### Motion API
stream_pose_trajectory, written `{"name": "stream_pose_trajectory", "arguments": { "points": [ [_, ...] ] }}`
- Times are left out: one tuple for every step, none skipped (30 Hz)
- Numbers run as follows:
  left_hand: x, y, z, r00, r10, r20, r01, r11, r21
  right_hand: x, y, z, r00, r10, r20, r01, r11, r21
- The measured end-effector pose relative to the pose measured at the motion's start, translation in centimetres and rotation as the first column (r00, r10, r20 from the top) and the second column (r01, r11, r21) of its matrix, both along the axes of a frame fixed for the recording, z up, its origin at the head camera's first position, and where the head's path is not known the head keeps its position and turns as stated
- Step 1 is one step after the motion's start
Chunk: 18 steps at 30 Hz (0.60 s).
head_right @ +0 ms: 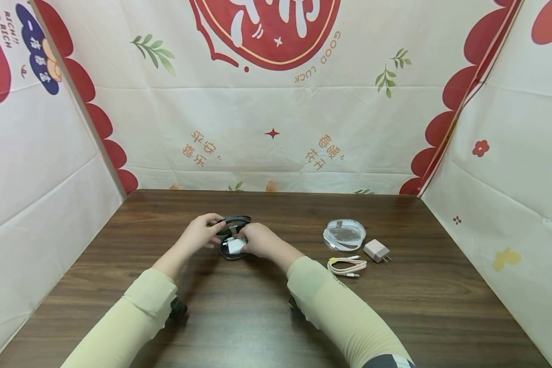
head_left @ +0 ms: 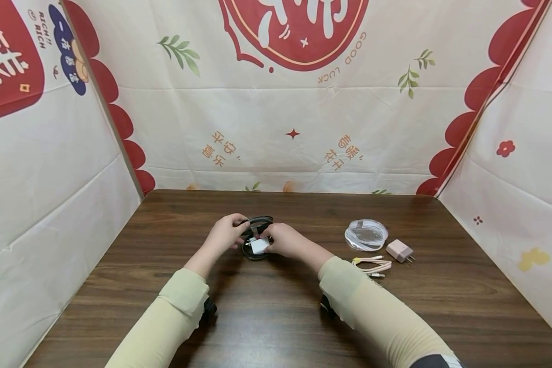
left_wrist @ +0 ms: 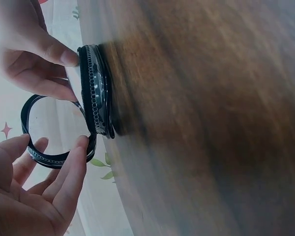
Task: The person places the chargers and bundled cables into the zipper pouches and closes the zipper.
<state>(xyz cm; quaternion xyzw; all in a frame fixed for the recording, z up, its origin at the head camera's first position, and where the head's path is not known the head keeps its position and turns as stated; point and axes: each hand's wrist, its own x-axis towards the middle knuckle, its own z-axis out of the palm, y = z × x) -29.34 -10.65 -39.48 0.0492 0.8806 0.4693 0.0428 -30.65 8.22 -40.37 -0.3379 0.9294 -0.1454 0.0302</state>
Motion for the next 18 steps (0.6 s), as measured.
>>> {"name": "stream_pose_trajectory", "arguments": {
  "points": [
    [0.0, 0.0, 0.0, 1.0, 0.001, -0.003, -0.001, 1.0, -0.003, 0.0, 0.0, 0.0, 1.0, 0.0, -0.001, 0.0, 1.0, -0.001],
    [0.1, 0.0, 0.0, 1.0, 0.0, -0.006, 0.0, 1.0, -0.004, 0.0, 0.0, 0.0, 1.0, 0.0, -0.002, 0.0, 1.0, -0.001],
    [0.1, 0.0, 0.0, 1.0, -0.001, -0.01, 0.001, 1.0, -0.003, 0.0, 0.0, -0.1, 1.0, 0.0, -0.002, 0.0, 1.0, 0.0],
    [0.1, 0.0, 0.0, 1.0, -0.002, -0.015, 0.002, 1.0, -0.004, 0.0, 0.0, -0.1, 1.0, -0.002, 0.0, 0.002, 1.0, 0.001],
    [0.1, 0.1, 0.0, 1.0, -0.003, -0.018, 0.003, 1.0, -0.004, 0.0, 0.1, -0.1, 1.0, -0.004, 0.004, 0.004, 1.0, 0.002],
    [0.1, 0.1, 0.0, 1.0, -0.005, -0.021, 0.005, 1.0, -0.003, 0.0, 0.2, -0.1, 1.0, -0.006, 0.011, 0.006, 1.0, 0.003],
    [0.1, 0.1, 0.0, 1.0, -0.006, -0.022, 0.006, 1.0, -0.002, -0.1, 0.3, 0.0, 1.0, -0.01, 0.02, 0.01, 1.0, -0.003],
    [0.2, 0.1, 0.0, 1.0, -0.008, -0.022, 0.008, 1.0, 0.0, -0.1, 0.4, 0.0, 1.0, -0.014, 0.028, 0.014, 1.0, -0.008],
    [0.1, 0.1, 0.0, 1.0, -0.009, -0.022, 0.009, 1.0, 0.0, -0.1, 0.6, 0.1, 0.999, -0.019, 0.037, 0.02, 1.0, -0.015],
    [0.1, 0.1, 0.0, 1.0, -0.011, -0.023, 0.011, 1.0, -0.001, -0.1, 0.7, 0.1, 0.998, -0.025, 0.05, 0.026, 0.999, -0.026],
    [0.1, 0.1, 0.0, 1.0, -0.013, -0.023, 0.013, 1.0, -0.001, -0.1, 0.9, 0.3, 0.998, -0.033, 0.061, 0.035, 0.999, -0.038],
    [0.2, 0.1, 0.0, 1.0, -0.013, -0.025, 0.013, 1.0, -0.006, -0.1, 1.1, 0.4, 0.997, -0.04, 0.071, 0.044, 0.997, -0.057],
    [0.2, 0.1, 0.0, 0.999, -0.013, -0.029, 0.013, 1.0, -0.011, 0.0, 1.3, 0.5, 0.995, -0.049, 0.084, 0.056, 0.995, -0.082],
    [0.2, 0.1, 0.0, 0.999, -0.014, -0.038, 0.013, 1.0, -0.019, 0.1, 1.5, 0.7, 0.994, -0.059, 0.094, 0.069, 0.992, -0.104],
    [0.2, 0.0, 0.0, 0.999, -0.015, -0.045, 0.014, 1.0, -0.025, 0.1, 1.7, 0.9, 0.992, -0.071, 0.104, 0.084, 0.989, -0.124],
    [0.3, 0.0, 0.1, 0.998, -0.017, -0.052, 0.015, 0.999, -0.032, 0.3, 1.9, 1.1, 0.989, -0.087, 0.116, 0.104, 0.984, -0.146],
    [0.4, 0.0, 0.1, 0.998, -0.018, -0.066, 0.015, 0.999, -0.045, 0.4, 2.1, 1.2, 0.987, -0.102, 0.123, 0.122, 0.978, -0.167],
    [0.5, 0.1, 0.1, 0.997, -0.019, -0.077, 0.014, 0.998, -0.058, 0.5, 2.3, 1.4, 0.985, -0.119, 0.129, 0.142, 0.972, -0.187]
  ]
}}
